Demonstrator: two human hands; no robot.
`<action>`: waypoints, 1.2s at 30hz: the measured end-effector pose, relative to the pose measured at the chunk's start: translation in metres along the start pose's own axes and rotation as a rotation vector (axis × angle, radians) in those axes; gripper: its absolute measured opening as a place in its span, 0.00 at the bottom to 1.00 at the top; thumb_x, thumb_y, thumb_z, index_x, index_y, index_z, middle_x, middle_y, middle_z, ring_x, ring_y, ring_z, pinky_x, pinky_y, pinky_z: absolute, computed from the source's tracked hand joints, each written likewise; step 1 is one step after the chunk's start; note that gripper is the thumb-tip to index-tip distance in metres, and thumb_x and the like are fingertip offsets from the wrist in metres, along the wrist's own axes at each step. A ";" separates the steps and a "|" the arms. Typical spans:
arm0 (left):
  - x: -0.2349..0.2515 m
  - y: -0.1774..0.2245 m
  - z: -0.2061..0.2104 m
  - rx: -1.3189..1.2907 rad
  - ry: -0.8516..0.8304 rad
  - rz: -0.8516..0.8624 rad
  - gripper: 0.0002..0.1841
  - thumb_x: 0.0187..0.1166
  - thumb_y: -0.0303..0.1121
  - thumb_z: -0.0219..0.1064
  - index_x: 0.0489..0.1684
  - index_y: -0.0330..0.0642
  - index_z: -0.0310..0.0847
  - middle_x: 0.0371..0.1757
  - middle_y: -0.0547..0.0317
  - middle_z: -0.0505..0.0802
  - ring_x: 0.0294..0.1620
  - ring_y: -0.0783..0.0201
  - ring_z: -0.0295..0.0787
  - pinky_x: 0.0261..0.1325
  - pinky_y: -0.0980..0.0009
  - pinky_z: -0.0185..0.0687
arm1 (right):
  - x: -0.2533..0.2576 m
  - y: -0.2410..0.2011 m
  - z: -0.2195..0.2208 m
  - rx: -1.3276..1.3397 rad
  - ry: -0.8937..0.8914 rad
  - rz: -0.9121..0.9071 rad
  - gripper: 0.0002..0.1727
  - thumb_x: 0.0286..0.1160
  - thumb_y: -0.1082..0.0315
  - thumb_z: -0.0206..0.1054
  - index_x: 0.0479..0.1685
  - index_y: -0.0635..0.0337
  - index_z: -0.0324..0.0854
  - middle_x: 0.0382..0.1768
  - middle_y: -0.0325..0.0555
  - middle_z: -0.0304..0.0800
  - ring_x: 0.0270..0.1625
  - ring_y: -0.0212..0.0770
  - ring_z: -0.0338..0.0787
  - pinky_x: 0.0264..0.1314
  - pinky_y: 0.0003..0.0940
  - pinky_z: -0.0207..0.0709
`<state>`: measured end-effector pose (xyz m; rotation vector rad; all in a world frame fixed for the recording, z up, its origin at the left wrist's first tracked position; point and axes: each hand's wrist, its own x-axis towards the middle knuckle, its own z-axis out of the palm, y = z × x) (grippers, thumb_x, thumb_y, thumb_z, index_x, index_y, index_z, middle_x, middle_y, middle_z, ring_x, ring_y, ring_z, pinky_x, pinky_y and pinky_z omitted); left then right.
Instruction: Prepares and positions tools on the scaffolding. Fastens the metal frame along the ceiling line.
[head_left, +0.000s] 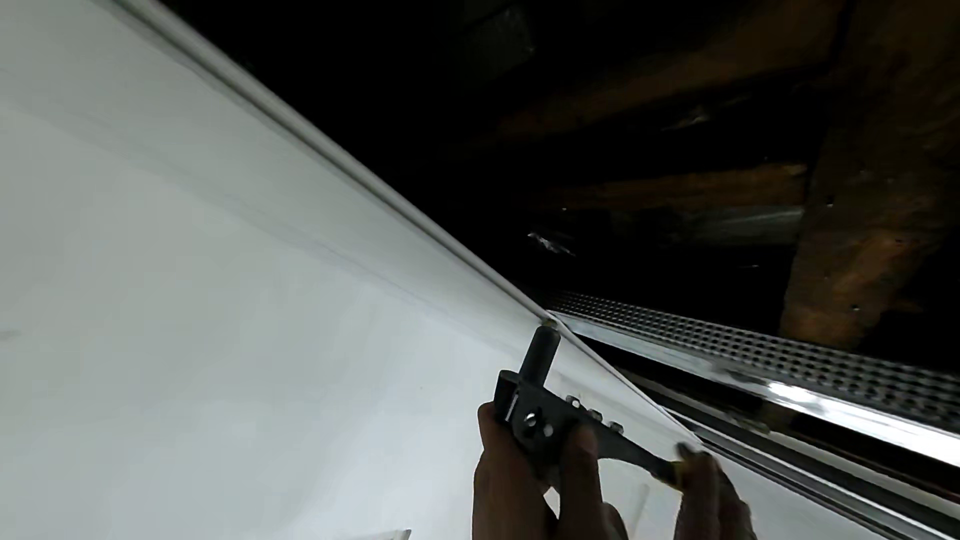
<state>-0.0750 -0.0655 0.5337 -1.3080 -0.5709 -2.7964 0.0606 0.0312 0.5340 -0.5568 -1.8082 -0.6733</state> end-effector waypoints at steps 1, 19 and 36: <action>0.000 -0.001 0.000 -0.015 0.000 0.004 0.20 0.83 0.24 0.64 0.66 0.22 0.62 0.45 0.49 0.93 0.47 0.64 0.95 0.52 0.67 0.94 | 0.001 0.010 0.002 -0.042 0.042 -0.028 0.52 0.73 0.36 0.68 0.79 0.80 0.66 0.74 0.79 0.75 0.78 0.72 0.75 0.85 0.64 0.61; 0.001 -0.019 0.009 -0.148 0.001 0.017 0.23 0.83 0.25 0.65 0.69 0.22 0.60 0.46 0.48 0.93 0.48 0.60 0.96 0.53 0.64 0.95 | 0.007 0.028 -0.009 -0.158 -0.019 -0.120 0.61 0.74 0.28 0.61 0.85 0.83 0.55 0.81 0.86 0.61 0.85 0.80 0.63 0.88 0.72 0.53; 0.001 -0.018 0.012 -0.198 0.014 0.055 0.25 0.82 0.22 0.65 0.73 0.22 0.58 0.50 0.47 0.93 0.50 0.57 0.96 0.56 0.60 0.96 | 0.001 0.021 -0.017 -0.226 -0.082 -0.155 0.61 0.78 0.30 0.54 0.90 0.82 0.45 0.86 0.85 0.51 0.89 0.80 0.53 0.89 0.78 0.42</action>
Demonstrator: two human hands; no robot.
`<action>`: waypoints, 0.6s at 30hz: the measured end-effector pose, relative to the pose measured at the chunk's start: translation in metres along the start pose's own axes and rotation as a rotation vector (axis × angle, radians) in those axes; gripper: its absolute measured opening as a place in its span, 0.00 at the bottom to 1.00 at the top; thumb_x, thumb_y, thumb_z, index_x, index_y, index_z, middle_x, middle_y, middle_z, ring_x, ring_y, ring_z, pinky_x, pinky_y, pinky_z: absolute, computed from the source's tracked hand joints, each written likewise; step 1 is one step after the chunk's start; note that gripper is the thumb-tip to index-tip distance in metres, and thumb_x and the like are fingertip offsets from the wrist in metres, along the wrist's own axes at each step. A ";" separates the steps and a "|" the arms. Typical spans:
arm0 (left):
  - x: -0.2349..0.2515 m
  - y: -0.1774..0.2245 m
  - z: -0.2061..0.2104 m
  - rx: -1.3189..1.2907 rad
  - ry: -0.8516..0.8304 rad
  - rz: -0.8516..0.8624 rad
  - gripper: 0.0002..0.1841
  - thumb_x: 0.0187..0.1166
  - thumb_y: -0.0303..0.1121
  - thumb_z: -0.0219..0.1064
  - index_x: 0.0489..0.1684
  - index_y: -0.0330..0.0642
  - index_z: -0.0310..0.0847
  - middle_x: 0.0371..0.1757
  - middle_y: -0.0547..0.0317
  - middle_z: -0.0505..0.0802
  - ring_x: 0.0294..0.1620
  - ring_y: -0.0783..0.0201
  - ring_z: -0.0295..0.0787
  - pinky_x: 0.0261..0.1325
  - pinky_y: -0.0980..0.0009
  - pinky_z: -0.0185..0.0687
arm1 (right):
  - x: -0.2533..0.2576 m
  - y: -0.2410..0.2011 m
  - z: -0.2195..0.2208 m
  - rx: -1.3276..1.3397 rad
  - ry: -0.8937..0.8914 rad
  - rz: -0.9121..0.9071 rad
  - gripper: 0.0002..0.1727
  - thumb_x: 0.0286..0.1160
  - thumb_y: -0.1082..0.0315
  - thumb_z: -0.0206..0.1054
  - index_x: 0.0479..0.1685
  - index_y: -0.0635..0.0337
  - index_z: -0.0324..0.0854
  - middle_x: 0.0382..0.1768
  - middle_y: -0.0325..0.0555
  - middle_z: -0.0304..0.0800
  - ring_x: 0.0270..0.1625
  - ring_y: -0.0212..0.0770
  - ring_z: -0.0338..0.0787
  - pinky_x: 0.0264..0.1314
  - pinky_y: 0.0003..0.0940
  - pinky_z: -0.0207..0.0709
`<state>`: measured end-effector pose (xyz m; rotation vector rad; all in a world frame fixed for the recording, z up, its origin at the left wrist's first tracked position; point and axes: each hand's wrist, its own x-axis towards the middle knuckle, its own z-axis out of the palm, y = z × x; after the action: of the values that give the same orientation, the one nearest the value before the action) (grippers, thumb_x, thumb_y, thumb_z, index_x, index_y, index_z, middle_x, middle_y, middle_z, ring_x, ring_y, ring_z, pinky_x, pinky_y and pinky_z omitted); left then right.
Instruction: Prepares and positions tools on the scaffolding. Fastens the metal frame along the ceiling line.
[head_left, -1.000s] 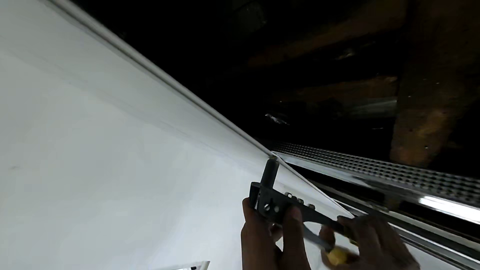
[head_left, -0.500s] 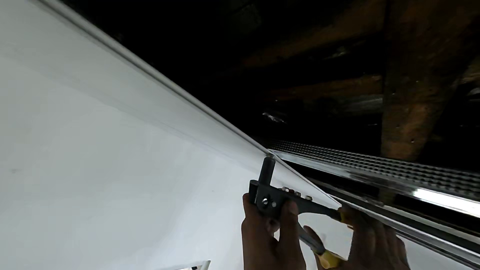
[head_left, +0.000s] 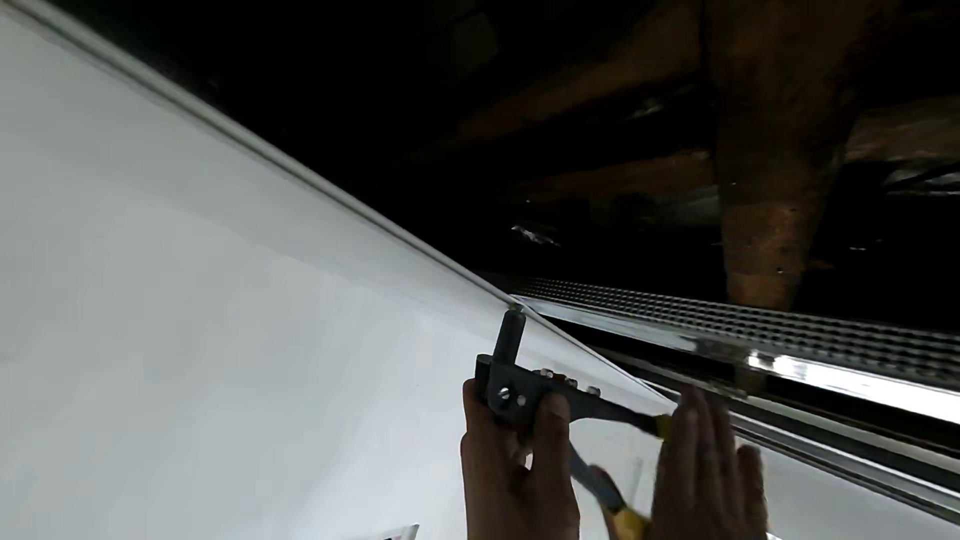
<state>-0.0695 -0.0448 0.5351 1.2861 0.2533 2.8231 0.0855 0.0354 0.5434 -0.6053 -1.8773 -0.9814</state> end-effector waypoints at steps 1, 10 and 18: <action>0.000 -0.001 0.000 -0.014 -0.007 0.002 0.25 0.82 0.22 0.65 0.73 0.22 0.58 0.50 0.46 0.93 0.51 0.57 0.96 0.58 0.60 0.96 | 0.007 0.014 0.004 -0.049 0.037 0.025 0.64 0.69 0.24 0.58 0.88 0.78 0.54 0.82 0.81 0.64 0.85 0.77 0.65 0.86 0.73 0.53; 0.000 -0.011 0.005 -0.072 0.006 0.060 0.25 0.81 0.20 0.65 0.72 0.25 0.59 0.53 0.44 0.92 0.54 0.55 0.95 0.58 0.59 0.95 | 0.067 0.066 0.035 -0.196 0.439 -0.369 0.23 0.72 0.43 0.57 0.33 0.57 0.80 0.30 0.51 0.85 0.32 0.53 0.88 0.25 0.48 0.76; 0.001 -0.006 0.003 -0.012 -0.006 0.044 0.25 0.81 0.22 0.66 0.72 0.23 0.59 0.49 0.46 0.94 0.50 0.58 0.96 0.56 0.61 0.96 | 0.002 0.008 0.003 0.064 0.022 -0.050 0.59 0.76 0.33 0.61 0.88 0.82 0.50 0.84 0.85 0.56 0.88 0.80 0.58 0.87 0.76 0.49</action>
<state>-0.0684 -0.0381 0.5363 1.3132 0.2106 2.8518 0.0891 0.0426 0.5479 -0.5101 -1.9051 -0.9530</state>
